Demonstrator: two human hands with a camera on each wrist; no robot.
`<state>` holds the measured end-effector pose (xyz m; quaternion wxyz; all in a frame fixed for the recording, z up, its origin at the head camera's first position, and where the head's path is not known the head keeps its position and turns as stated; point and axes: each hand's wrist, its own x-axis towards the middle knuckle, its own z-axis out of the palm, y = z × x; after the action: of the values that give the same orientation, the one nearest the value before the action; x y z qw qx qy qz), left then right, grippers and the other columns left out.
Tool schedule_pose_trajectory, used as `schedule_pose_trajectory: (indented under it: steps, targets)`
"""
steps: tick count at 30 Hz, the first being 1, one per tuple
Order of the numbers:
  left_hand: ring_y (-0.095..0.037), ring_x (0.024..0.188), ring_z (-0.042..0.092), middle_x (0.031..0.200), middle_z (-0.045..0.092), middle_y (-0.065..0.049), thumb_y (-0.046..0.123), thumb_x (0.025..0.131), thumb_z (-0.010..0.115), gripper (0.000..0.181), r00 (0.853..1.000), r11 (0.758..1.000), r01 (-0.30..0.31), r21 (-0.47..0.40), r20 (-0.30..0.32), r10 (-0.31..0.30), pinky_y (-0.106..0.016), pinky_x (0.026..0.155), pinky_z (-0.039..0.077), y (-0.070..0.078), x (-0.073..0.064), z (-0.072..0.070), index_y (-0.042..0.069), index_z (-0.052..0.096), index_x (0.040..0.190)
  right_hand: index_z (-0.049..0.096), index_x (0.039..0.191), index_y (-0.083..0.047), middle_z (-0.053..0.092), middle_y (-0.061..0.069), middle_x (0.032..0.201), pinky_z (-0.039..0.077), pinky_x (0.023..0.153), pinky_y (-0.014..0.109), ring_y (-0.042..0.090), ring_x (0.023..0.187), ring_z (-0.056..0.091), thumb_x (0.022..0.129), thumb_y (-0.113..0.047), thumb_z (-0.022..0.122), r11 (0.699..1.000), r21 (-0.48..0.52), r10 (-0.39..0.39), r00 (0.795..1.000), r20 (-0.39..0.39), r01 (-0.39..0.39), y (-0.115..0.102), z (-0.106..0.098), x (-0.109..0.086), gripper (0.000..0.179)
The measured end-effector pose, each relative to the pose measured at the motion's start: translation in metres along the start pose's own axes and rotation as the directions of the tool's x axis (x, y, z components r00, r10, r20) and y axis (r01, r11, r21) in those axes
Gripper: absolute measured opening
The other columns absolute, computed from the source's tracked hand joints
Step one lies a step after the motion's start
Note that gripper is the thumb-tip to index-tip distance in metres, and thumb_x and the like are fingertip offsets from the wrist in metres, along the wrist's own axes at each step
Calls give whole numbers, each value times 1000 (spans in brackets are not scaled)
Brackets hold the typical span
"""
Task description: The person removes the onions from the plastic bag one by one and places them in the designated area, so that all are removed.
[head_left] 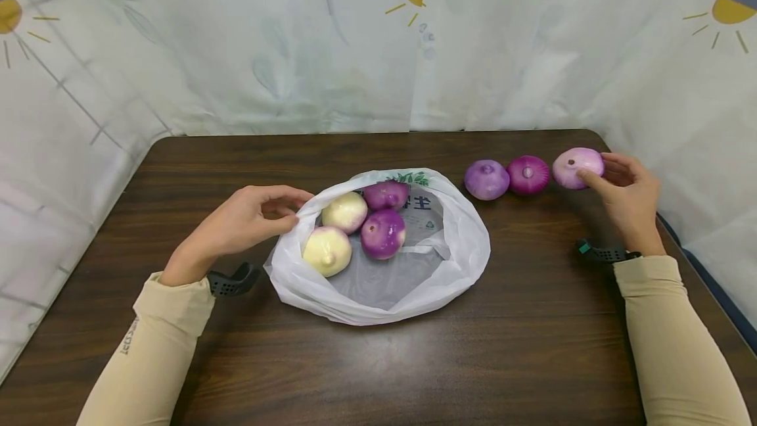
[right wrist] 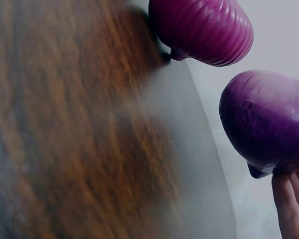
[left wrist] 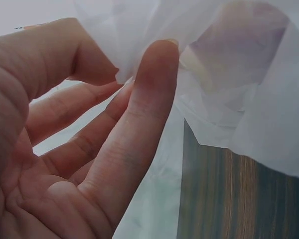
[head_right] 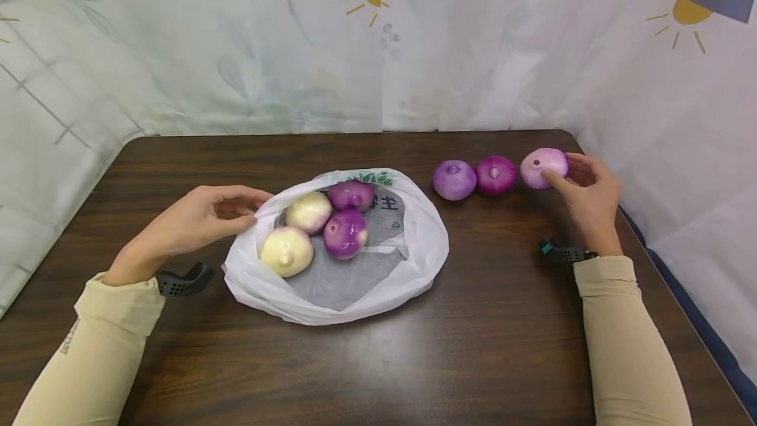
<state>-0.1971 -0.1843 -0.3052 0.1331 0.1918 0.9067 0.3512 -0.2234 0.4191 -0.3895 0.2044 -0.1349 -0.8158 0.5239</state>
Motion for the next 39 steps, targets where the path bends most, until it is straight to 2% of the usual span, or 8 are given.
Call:
schedule_pose_trajectory:
  steps: [11,21,27,39]
  targets:
    - [-14,103,72,128,73,-4,13,96,67,38,1000,1000,-12,-11,-4,11,-18,83,53,1,-1,0,20,69,133,63,140,-9,63,-28,110,47,83,-1,-8,99,61,90,-19,81,998,-43,-36,995,95,41,2,-1,-5,54]
    - [-14,103,72,128,73,-4,12,96,67,38,1000,1000,-6,-7,-2,6,-18,84,53,-1,-1,1,19,69,133,61,141,-10,62,-28,111,47,83,-1,-9,101,61,89,-18,81,997,-55,-44,992,121,51,7,-1,-3,56]
    - [-12,102,72,127,74,-4,12,95,66,39,1000,1000,-4,-10,-1,4,-18,84,53,0,-1,1,20,69,133,60,141,-9,62,-28,111,48,83,0,-9,101,61,90,-14,80,996,-51,-64,984,165,73,7,-2,-3,55]
    - [-11,101,72,126,74,-5,12,95,67,38,1000,1000,-13,-14,1,13,-18,83,53,1,-1,1,19,69,133,57,145,-11,59,-29,115,46,83,-1,-9,102,59,91,-17,79,995,-85,-42,982,185,59,9,-7,-3,58]
